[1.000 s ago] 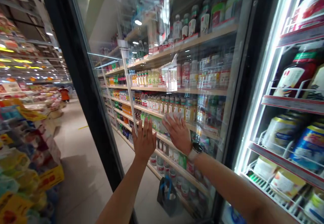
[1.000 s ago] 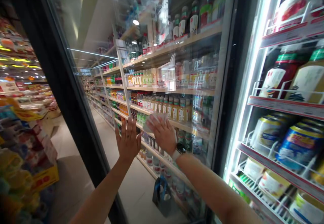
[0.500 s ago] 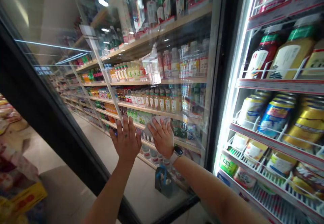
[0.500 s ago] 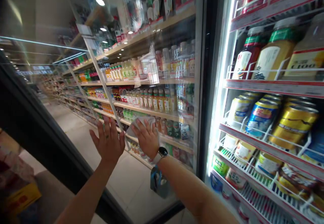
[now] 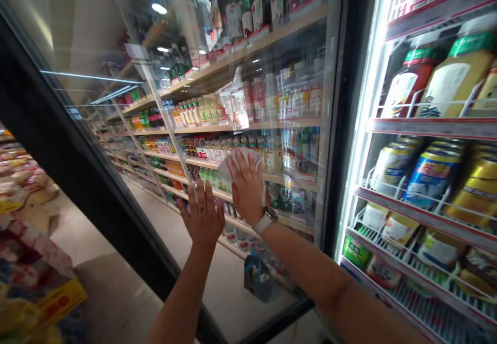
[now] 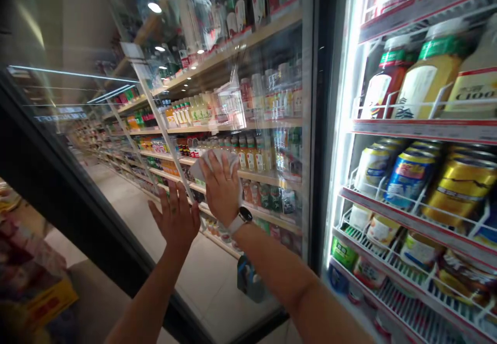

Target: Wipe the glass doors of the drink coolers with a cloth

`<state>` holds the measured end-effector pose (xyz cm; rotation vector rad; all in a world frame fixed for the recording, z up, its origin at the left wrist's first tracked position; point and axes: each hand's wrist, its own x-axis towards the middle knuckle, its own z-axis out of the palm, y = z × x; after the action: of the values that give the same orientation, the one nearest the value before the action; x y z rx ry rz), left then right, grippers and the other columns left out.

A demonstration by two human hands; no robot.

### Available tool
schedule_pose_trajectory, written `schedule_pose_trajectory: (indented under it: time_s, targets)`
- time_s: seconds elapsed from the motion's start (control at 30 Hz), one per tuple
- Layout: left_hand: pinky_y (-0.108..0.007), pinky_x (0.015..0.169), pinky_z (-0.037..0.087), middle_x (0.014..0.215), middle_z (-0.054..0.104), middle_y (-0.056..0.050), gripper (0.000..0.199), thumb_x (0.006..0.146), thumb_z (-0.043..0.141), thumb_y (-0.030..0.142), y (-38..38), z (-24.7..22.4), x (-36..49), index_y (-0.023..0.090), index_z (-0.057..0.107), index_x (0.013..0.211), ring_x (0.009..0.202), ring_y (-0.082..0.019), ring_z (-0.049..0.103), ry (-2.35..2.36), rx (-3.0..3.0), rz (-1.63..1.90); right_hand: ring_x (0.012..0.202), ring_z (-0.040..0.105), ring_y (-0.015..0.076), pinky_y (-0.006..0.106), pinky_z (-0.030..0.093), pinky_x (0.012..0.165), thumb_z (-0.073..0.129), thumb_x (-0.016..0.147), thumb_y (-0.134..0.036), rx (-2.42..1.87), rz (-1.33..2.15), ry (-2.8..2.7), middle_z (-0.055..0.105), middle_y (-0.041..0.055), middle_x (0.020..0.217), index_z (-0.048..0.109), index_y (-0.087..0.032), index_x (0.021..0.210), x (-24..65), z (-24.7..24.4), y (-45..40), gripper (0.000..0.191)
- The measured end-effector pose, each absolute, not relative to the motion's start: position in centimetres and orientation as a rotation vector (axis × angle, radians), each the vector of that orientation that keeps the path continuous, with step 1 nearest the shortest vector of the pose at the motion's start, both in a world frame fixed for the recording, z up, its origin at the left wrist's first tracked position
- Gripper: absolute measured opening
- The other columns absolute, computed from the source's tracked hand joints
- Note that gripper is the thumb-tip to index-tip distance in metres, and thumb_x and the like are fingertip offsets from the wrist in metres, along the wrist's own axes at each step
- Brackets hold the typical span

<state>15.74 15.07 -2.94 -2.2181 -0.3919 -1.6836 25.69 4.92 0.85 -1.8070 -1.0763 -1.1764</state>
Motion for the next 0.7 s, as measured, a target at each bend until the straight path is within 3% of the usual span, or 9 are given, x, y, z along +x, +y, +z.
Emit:
schedule_pose_trajectory:
  time_s: [0.13, 0.5, 0.6, 0.7]
  targets:
    - [-0.054, 0.122, 0.004, 0.156, 0.029, -0.015, 0.066, 0.096, 0.046, 0.032, 15.2, -2.9, 15.8, 0.019, 0.018, 0.154, 0.15, -0.026, 0.013, -0.371, -2.179, -1.686, 0.151, 0.011, 0.0266, 0.056, 0.015, 0.121, 0.043, 0.093, -0.014, -1.815, -1.201, -1.056, 0.03, 0.0054, 0.16, 0.036, -0.024, 0.151, 25.4, 0.8, 5.3, 0.059]
    - [-0.053, 0.123, 0.001, 0.156, 0.031, -0.014, 0.066, 0.096, 0.044, 0.034, 14.6, -3.2, 15.5, 0.019, 0.016, 0.155, 0.149, -0.026, 0.016, -0.416, -2.221, -1.66, 0.145, 0.03, 0.0276, 0.055, 0.02, 0.118, 0.044, 0.09, -0.01, -1.789, -1.133, -1.067, 0.049, 0.0085, 0.148, 0.045, -0.028, 0.146, 23.6, -14.9, 6.0, 0.058]
    - [-0.052, 0.123, 0.001, 0.155, 0.033, -0.014, 0.066, 0.097, 0.044, 0.033, 14.3, -3.2, 15.4, 0.019, 0.016, 0.154, 0.149, -0.025, 0.015, -0.417, -2.199, -1.667, 0.146, 0.029, 0.0274, 0.056, 0.022, 0.117, 0.04, 0.091, -0.009, -1.78, -1.108, -1.024, 0.05, 0.0095, 0.148, 0.039, -0.026, 0.149, 22.8, -15.5, 5.9, 0.061]
    - [-0.053, 0.123, 0.002, 0.155, 0.033, -0.014, 0.065, 0.097, 0.044, 0.034, 14.2, -3.1, 15.3, 0.019, 0.017, 0.154, 0.149, -0.026, 0.016, -0.399, -2.216, -1.683, 0.148, 0.023, 0.0274, 0.057, 0.02, 0.118, 0.039, 0.092, -0.01, -1.759, -1.144, -1.022, 0.046, 0.0089, 0.151, 0.033, -0.026, 0.152, 22.9, -12.2, 6.0, 0.062]
